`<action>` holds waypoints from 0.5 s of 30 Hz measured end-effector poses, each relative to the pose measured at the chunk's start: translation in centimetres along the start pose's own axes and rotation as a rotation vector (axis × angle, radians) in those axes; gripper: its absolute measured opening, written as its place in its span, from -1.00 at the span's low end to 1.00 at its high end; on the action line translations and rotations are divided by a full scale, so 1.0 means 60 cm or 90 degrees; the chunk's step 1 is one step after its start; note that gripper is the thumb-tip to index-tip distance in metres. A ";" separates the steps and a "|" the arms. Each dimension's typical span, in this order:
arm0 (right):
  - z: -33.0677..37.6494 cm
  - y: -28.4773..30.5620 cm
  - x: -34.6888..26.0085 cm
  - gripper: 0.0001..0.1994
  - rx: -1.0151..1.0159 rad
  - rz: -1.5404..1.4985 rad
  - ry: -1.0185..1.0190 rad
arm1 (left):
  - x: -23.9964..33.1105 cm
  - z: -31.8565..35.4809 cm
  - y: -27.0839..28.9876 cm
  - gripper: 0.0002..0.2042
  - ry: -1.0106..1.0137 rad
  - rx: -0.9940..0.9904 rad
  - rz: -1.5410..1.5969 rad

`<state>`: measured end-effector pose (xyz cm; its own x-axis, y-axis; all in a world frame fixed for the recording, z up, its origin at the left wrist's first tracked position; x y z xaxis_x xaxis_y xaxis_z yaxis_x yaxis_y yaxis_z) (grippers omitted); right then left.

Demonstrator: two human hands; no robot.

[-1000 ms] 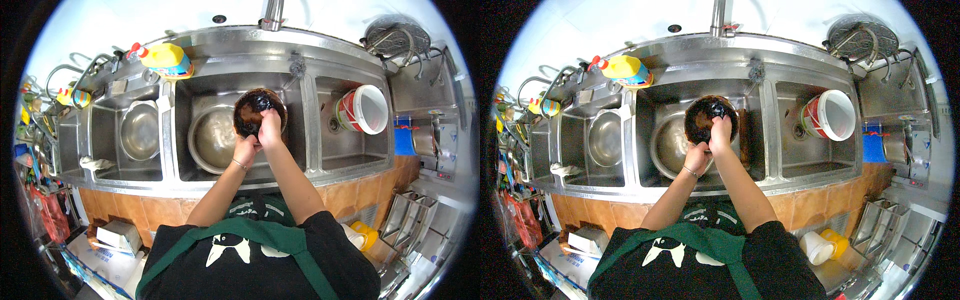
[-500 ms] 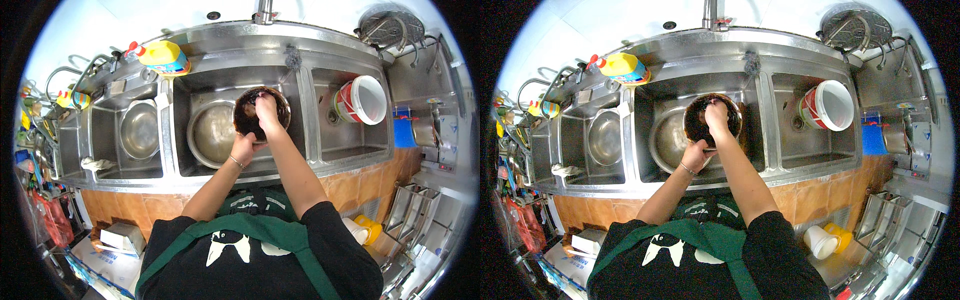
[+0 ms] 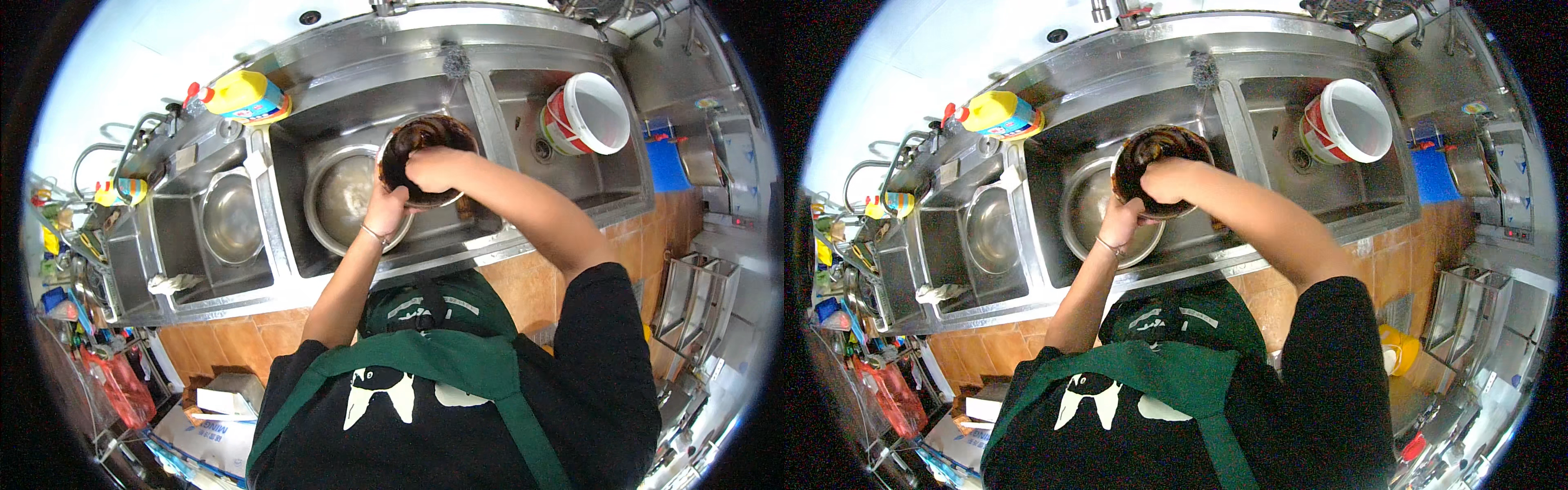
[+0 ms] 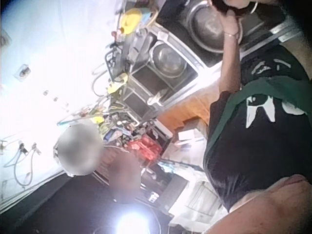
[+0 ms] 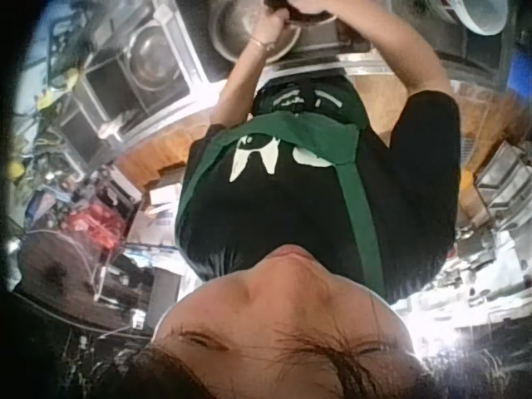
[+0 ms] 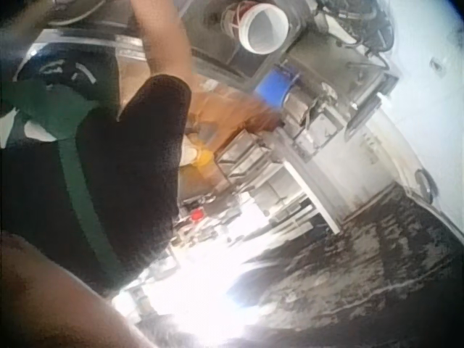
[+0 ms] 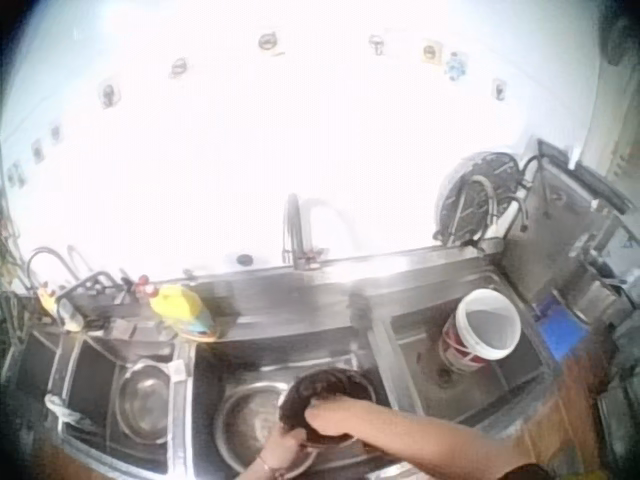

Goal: The person washes several kitchen items in a stainless steel sink, including a red plate, a metal tray, and a small bowl, using a sponge and running water. The person rinses each item and places them aside after cleaning.

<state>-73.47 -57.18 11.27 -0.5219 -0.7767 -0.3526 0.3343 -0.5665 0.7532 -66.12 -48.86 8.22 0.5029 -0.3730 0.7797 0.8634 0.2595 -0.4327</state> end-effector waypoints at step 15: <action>0.079 0.055 0.034 -0.88 0.329 0.261 -0.066 | 0.027 0.000 -0.030 -0.09 -0.085 -0.052 -0.072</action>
<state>-77.16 -59.34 15.65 -0.5147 -0.8557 0.0546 0.1163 -0.0065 0.9932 -66.83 -49.92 10.27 0.3977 -0.2728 0.8760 0.9171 0.1481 -0.3702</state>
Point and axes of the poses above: each hand's wrist, its own z-axis away from the middle knuckle, its own y-axis out of the back of the hand, x = y × z, the point moved 4 cm from there along -z, towards the middle knuckle, and after that the axes turned 1 degree about -z, right-handed, at the moved point
